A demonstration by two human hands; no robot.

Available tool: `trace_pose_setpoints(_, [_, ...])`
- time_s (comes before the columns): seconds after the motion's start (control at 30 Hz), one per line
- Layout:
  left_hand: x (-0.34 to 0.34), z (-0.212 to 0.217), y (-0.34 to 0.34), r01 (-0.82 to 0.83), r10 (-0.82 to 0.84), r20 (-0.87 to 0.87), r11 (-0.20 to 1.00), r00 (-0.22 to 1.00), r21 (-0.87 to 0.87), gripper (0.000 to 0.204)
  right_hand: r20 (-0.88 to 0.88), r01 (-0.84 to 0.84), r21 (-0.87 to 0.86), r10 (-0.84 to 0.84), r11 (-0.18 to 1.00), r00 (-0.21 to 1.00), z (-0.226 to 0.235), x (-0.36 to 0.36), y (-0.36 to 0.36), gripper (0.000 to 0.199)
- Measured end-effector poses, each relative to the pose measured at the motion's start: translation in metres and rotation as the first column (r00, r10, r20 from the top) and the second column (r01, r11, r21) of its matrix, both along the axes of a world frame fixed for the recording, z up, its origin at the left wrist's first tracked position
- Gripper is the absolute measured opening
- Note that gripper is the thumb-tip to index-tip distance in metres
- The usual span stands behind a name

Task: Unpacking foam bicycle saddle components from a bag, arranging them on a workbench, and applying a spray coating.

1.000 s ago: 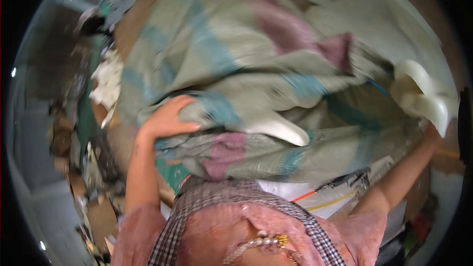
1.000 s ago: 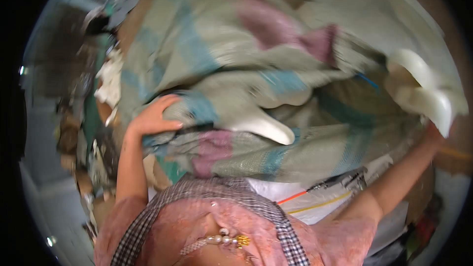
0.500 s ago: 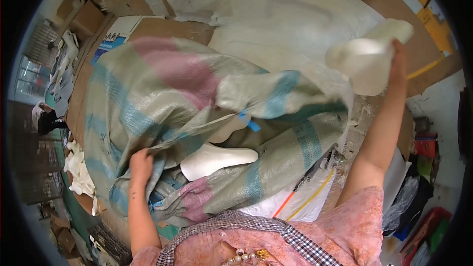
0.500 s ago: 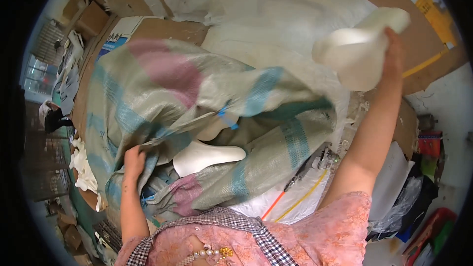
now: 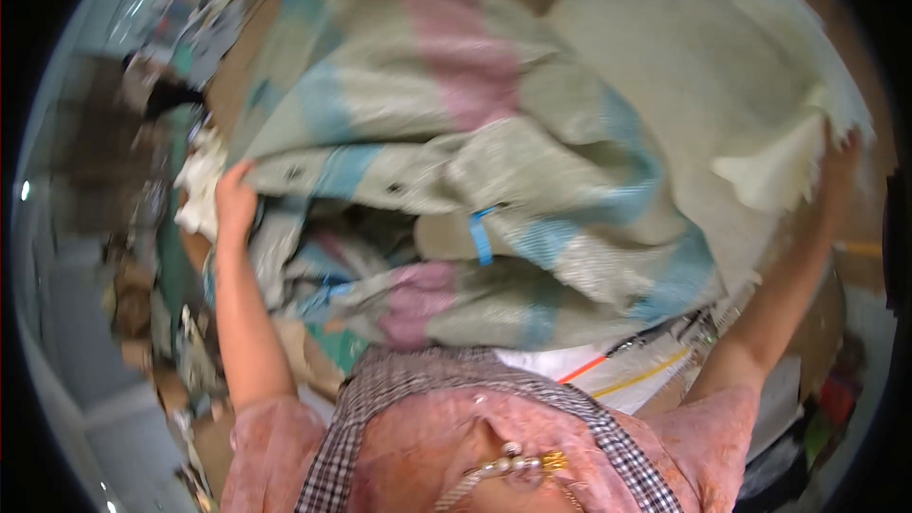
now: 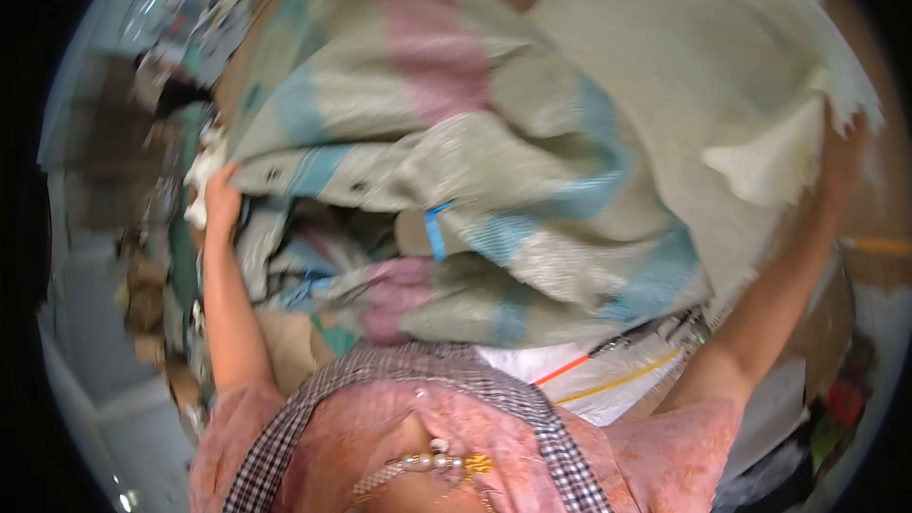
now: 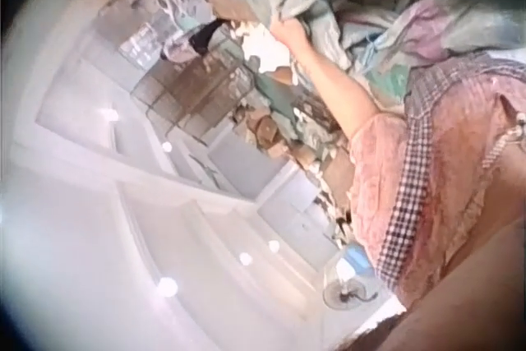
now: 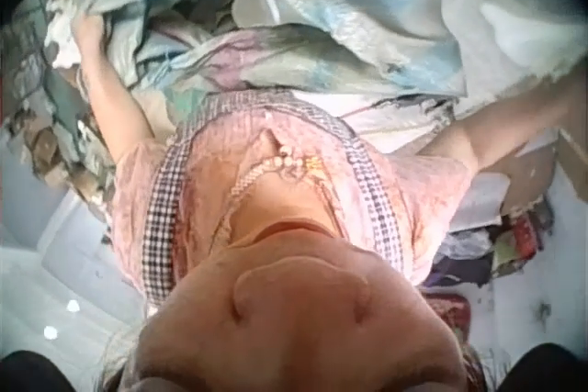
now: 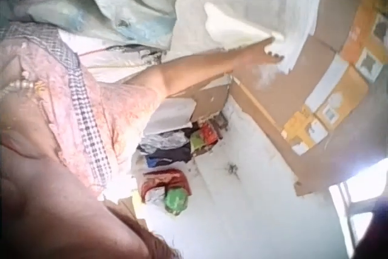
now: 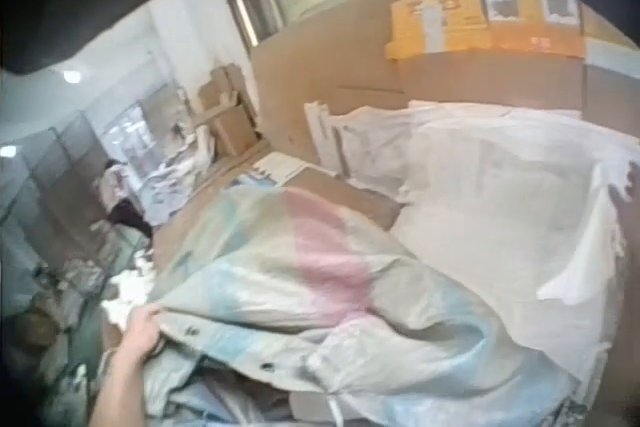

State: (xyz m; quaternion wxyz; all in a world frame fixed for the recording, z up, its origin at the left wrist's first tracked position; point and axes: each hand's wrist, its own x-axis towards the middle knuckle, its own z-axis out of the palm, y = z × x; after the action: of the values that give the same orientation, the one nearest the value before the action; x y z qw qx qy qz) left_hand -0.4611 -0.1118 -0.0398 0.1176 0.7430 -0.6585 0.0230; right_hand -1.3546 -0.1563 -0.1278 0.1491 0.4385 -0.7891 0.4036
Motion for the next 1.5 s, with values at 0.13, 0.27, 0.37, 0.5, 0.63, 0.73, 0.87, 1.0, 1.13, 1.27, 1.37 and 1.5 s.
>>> trace_pose_setpoints(0.13, [-0.032, 0.049, -0.040, 0.108, -0.104, 0.032, 0.984, 0.994, -0.140, 0.038, 0.320, -0.952, -0.306, 0.945, 0.031, -0.072, 0.129, 0.351, 0.091, 0.045])
trace_pose_setpoints(0.27, [0.009, 0.125, -0.098, 0.060, -0.023, 0.244, 0.987, 0.969, -0.146, 0.031, 0.385, -0.937, 0.268, 0.916, -0.226, -0.111, 0.017, 0.465, 0.069, 0.047])
trace_pose_setpoints(0.37, [0.022, 0.134, -0.156, -0.206, 0.163, -0.373, 0.975, 0.913, -0.077, 0.030, 0.190, -0.709, 0.561, 0.767, 0.427, 0.612, -0.063, 0.394, -0.054, 0.027])
trace_pose_setpoints(0.5, [-0.091, 0.138, -0.088, 0.167, -0.387, -0.889, 0.920, 0.245, -0.354, 0.057, 0.408, -0.869, 0.423, 0.803, 0.255, 0.435, -0.008, 0.454, -0.053, 0.026])
trace_pose_setpoints(0.63, [-0.152, 0.046, -0.034, 0.408, -0.622, -0.359, 0.754, 0.696, -0.515, 0.029, 0.333, -0.624, 0.663, 0.584, 0.414, 0.741, -0.080, 0.432, -0.007, 0.053])
trace_pose_setpoints(0.73, [-0.166, -0.045, -0.020, 0.665, -0.343, -0.646, 0.658, 0.682, 0.353, 0.029, 0.516, -0.718, 0.577, 0.508, 0.389, 0.690, -0.111, 0.416, 0.013, 0.071])
trace_pose_setpoints(0.87, [-0.145, -0.154, -0.035, 0.346, -0.168, -0.426, 0.855, 0.889, 0.386, 0.042, 0.309, -0.695, 0.566, 0.667, 0.444, 0.678, -0.060, 0.403, 0.008, 0.055])
trace_pose_setpoints(1.0, [-0.139, -0.212, -0.066, 0.362, -0.310, -0.188, 0.819, 0.932, 0.444, 0.054, 0.561, -0.692, 0.715, 0.511, 0.096, 0.651, 0.051, 0.399, 0.036, 0.046])
trace_pose_setpoints(1.13, [-0.151, -0.226, -0.054, 0.334, -0.297, -0.158, 0.882, 0.942, 0.333, 0.051, 0.814, -0.790, 0.534, 0.435, -0.300, 0.385, 0.089, 0.405, 0.092, 0.043])
trace_pose_setpoints(1.27, [-0.147, -0.225, -0.045, 0.290, -0.288, -0.053, 0.908, 0.956, 0.303, 0.047, 0.886, -0.980, 0.191, 0.441, -0.062, 0.145, 0.090, 0.394, 0.135, 0.040])
trace_pose_setpoints(1.37, [-0.131, -0.212, -0.036, 0.252, -0.163, -0.281, 0.913, 0.946, 0.320, 0.046, 0.876, -0.975, 0.061, 0.457, 0.213, 0.155, 0.078, 0.401, 0.158, 0.039])
trace_pose_setpoints(1.5, [-0.160, -0.093, 0.006, 0.366, -0.209, -0.489, 0.896, 0.847, 0.252, 0.045, 0.893, -0.847, 0.012, 0.375, 0.532, 0.248, 0.047, 0.413, 0.183, 0.037])
